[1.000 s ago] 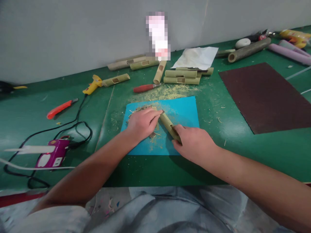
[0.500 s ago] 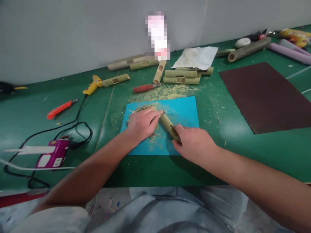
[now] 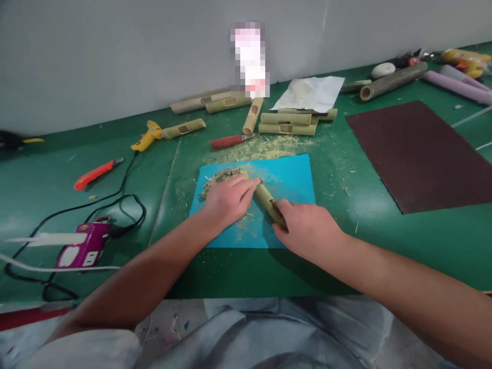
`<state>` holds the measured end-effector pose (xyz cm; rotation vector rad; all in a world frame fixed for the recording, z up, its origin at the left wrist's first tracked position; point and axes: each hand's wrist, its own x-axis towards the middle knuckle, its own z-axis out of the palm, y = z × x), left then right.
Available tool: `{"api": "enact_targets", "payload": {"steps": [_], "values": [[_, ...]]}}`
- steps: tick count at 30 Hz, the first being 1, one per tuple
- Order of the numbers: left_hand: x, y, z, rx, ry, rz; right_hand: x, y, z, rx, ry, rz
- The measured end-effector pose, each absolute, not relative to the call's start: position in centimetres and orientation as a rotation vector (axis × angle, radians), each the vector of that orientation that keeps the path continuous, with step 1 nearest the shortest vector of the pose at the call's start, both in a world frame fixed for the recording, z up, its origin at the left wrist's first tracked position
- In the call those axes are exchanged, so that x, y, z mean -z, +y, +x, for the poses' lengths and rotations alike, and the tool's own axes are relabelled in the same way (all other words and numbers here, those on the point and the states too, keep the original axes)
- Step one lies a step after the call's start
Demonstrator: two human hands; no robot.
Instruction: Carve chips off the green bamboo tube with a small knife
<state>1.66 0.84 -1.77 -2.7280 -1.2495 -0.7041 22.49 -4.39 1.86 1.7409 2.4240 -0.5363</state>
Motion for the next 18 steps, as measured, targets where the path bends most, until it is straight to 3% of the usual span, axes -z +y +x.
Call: {"api": "enact_targets", "payload": {"steps": [18], "values": [[1.61, 0.76, 1.65, 0.753, -1.263, -2.742, -1.95, -4.36, 22.46, 0.542, 2.416, 1.732]]}}
